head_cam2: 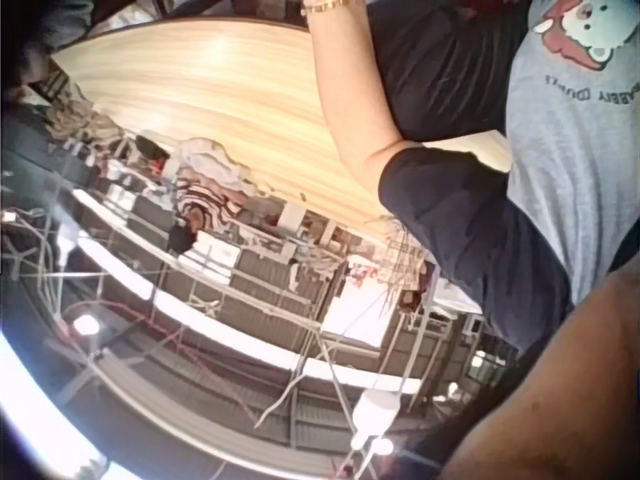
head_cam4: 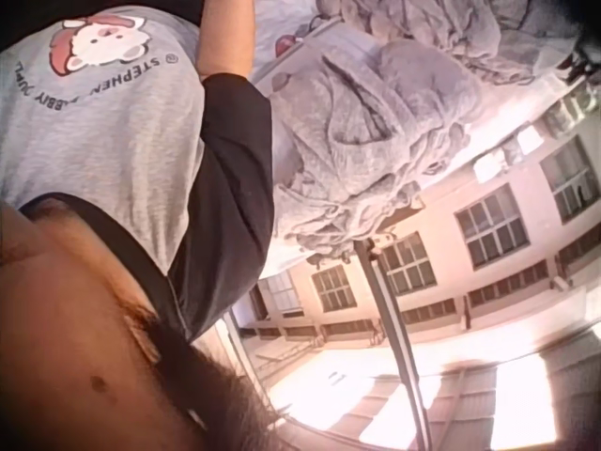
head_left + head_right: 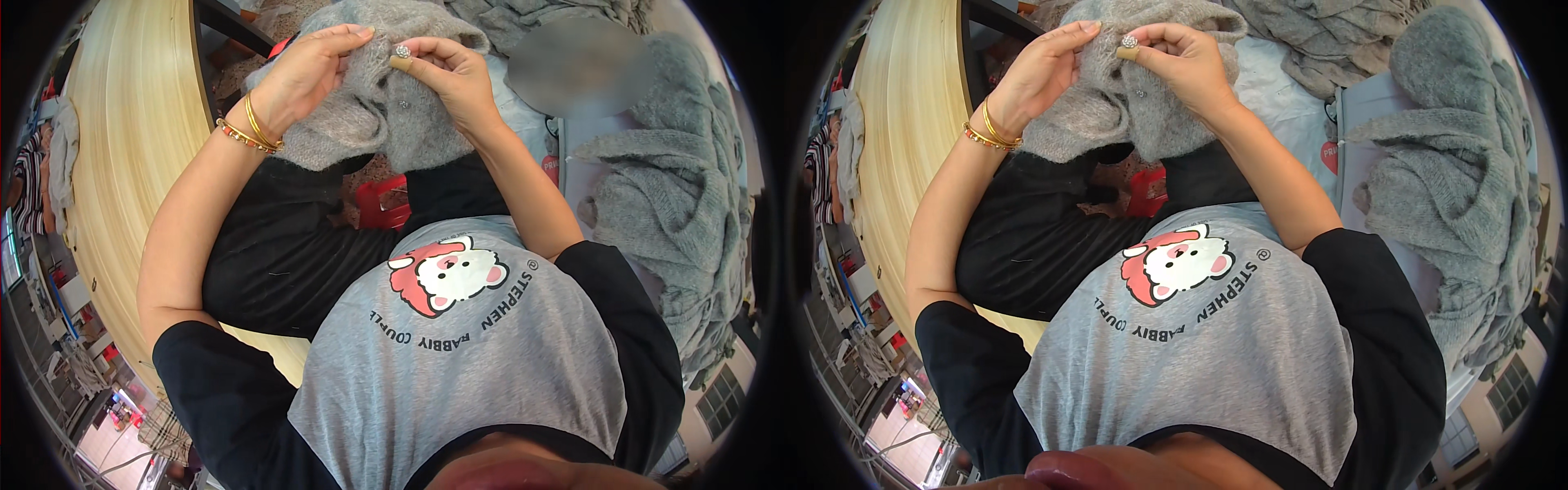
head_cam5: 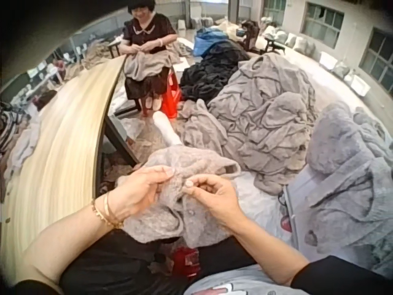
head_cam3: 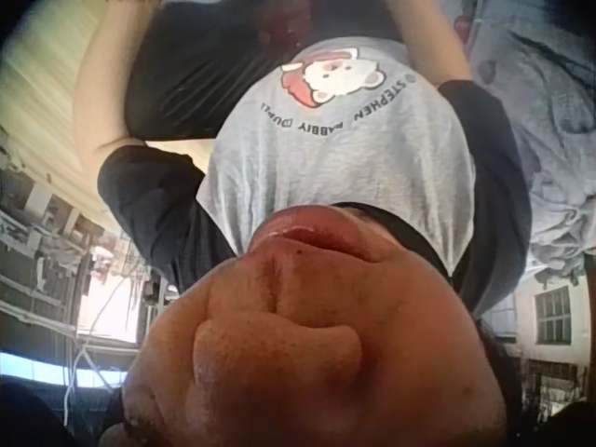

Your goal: Inspecting and manipulating small components on grey garments in a factory setting.

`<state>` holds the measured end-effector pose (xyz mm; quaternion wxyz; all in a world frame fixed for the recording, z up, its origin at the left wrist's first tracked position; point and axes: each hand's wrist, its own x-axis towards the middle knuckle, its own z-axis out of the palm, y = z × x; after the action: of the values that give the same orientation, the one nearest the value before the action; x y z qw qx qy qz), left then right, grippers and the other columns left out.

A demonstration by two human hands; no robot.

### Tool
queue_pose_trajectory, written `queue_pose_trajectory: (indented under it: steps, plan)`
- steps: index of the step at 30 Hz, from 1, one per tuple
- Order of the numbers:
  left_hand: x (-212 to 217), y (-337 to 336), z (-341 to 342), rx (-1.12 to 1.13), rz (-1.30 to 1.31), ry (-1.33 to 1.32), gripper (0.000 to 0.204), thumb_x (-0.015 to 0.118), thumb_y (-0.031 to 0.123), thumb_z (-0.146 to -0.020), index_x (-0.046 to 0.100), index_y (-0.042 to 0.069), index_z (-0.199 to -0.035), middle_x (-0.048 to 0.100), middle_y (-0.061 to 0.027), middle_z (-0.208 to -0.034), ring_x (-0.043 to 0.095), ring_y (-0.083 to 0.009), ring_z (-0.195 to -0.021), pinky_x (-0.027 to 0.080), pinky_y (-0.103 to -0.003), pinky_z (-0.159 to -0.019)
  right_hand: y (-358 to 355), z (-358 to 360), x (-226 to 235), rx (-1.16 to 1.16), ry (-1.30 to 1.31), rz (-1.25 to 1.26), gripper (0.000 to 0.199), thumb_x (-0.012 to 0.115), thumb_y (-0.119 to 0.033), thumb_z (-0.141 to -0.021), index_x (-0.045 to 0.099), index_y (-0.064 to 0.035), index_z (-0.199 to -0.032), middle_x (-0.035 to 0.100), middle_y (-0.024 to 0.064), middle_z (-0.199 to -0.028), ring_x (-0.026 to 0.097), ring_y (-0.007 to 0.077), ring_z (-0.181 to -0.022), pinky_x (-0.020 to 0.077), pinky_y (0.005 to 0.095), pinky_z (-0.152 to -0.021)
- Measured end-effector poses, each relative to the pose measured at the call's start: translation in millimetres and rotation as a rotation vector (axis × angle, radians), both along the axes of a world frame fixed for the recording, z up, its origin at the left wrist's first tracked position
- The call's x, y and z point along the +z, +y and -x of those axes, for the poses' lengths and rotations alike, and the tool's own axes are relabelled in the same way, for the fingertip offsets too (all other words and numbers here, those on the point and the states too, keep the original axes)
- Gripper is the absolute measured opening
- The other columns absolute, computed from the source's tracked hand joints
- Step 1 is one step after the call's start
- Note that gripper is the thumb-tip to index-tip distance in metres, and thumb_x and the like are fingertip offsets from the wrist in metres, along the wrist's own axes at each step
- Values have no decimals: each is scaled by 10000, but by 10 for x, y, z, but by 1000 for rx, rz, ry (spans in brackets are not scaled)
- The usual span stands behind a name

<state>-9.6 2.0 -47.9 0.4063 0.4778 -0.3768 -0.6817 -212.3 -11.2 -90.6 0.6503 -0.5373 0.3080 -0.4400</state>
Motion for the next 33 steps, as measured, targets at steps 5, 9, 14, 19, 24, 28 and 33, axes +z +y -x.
queue_pose_trajectory:
  steps: [5, 9, 14, 19, 24, 28, 33]
  plan:
    - [107, 47, 22, -17, 6, -59, 149, 612, 251, -905, 660, 136, -986, 586, 119, -847, 429, -12, -711, 334, -188, -657, -115, 121, 21, -52, -89, 92, 185, 629, 19, -853, 639, -3, -1037, 663, 71, -1012, 617, 106, -935, 485, 221, -846]
    - [75, 42, -30, -54, 53, -115, 198, 615, 255, -906, 669, 107, -1027, 594, 112, -838, 420, -9, -691, 334, -192, -635, -193, 234, 156, -57, -76, 159, 152, 615, -11, -871, 637, -20, -1021, 666, 71, -1035, 608, 99, -931, 464, 223, -852]
    - [47, 62, -25, -75, 31, -193, 212, 632, 256, -898, 675, 93, -1026, 587, 97, -817, 392, -10, -648, 316, -187, -581, -66, 265, 308, 65, 132, 161, 166, 620, -42, -873, 678, -9, -1025, 679, 51, -995, 609, 95, -914, 467, 221, -830]
    - [24, 49, -2, -95, 2, -184, 212, 646, 271, -889, 668, 92, -1000, 582, 83, -812, 384, -13, -628, 308, -179, -547, -66, 252, 230, 213, 341, 242, 184, 643, -95, -871, 708, -29, -1030, 666, 50, -1031, 601, 108, -929, 467, 222, -805]
    - [62, 86, 29, -46, 2, -129, 187, 635, 276, -895, 650, 117, -993, 568, 79, -835, 421, -17, -686, 328, -187, -592, -51, 228, 249, 180, 318, 319, 196, 652, -124, -870, 714, -57, -1043, 643, 69, -1099, 587, 121, -977, 464, 228, -824]
    - [71, 86, 21, -64, 36, -134, 185, 626, 280, -900, 650, 126, -1000, 568, 77, -857, 439, -24, -725, 341, -197, -622, -66, 182, 330, 294, 284, 247, 196, 643, -123, -875, 714, -59, -1047, 644, 65, -1092, 584, 116, -973, 457, 222, -830]
    - [111, 87, 59, -85, 17, -130, 186, 628, 292, -896, 656, 121, -964, 568, 70, -867, 435, -30, -735, 347, -202, -632, -99, 125, 264, 305, 268, 213, 191, 634, -105, -879, 709, -32, -1039, 657, 55, -1051, 589, 109, -950, 455, 216, -819]
